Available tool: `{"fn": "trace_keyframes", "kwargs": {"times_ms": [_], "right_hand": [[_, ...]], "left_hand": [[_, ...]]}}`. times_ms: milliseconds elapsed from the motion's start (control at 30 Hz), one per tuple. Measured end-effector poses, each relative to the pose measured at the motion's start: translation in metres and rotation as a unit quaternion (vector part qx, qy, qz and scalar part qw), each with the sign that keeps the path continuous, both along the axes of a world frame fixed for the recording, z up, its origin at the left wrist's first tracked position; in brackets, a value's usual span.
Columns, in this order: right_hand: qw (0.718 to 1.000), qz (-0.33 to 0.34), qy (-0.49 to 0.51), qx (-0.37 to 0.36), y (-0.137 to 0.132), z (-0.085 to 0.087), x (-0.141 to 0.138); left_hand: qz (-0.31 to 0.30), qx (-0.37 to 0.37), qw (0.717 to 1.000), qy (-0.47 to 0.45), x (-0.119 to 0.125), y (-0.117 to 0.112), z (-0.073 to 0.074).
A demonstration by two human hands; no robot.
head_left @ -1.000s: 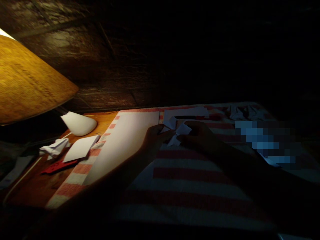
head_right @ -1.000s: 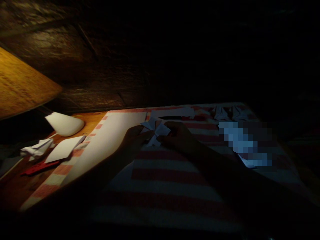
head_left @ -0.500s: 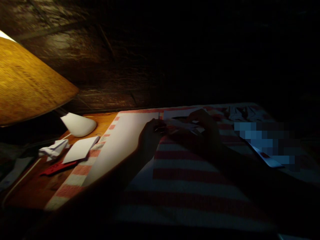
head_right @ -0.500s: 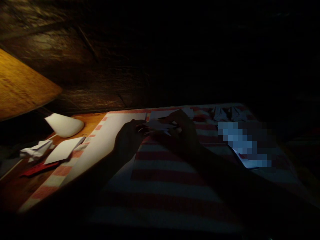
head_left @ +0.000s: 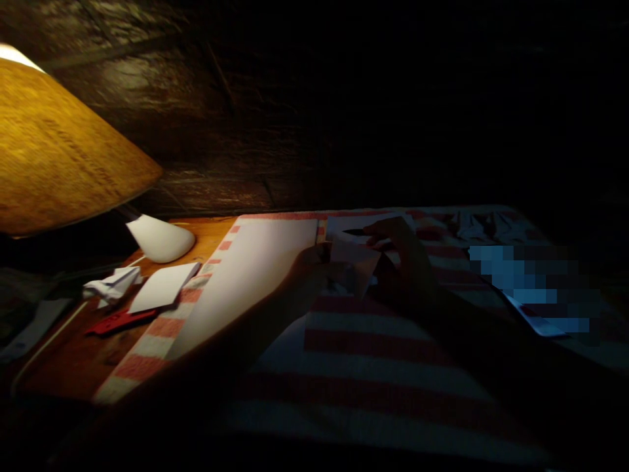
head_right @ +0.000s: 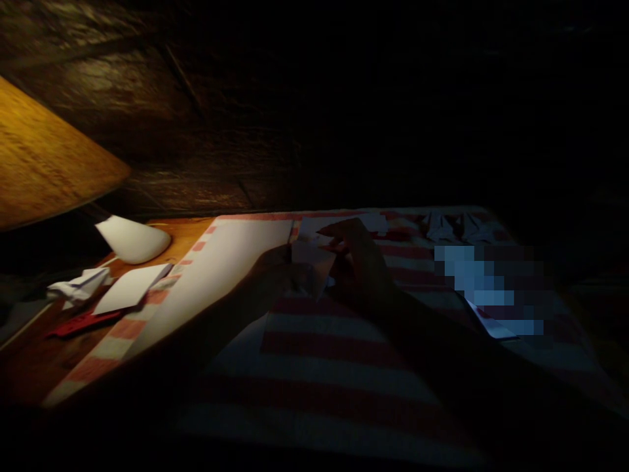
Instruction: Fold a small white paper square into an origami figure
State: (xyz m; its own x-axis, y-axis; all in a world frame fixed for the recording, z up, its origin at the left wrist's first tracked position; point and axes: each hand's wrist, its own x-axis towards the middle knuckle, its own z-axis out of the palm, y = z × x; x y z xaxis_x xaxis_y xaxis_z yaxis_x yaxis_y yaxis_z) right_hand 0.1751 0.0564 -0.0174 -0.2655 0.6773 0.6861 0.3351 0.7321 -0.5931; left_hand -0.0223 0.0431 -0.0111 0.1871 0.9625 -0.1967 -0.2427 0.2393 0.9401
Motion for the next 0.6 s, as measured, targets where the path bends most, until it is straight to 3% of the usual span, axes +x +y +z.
{"fn": "trace_keyframes", "kwargs": {"times_ms": [133,367,600], "right_hand": [[0.997,-0.002,0.032,-0.067,0.002,-0.002,0.001],[0.997,0.067,-0.027,0.04,-0.008,0.006,0.003],[0.991,0.056,-0.094,0.072,-0.006,0.002,0.002]], "left_hand": [[0.023,0.002,0.999,-0.023,0.0,0.002,0.001],[0.061,0.032,0.996,-0.049,-0.002,0.006,0.005],[0.08,0.034,0.996,-0.025,-0.002,0.003,0.006]]}}
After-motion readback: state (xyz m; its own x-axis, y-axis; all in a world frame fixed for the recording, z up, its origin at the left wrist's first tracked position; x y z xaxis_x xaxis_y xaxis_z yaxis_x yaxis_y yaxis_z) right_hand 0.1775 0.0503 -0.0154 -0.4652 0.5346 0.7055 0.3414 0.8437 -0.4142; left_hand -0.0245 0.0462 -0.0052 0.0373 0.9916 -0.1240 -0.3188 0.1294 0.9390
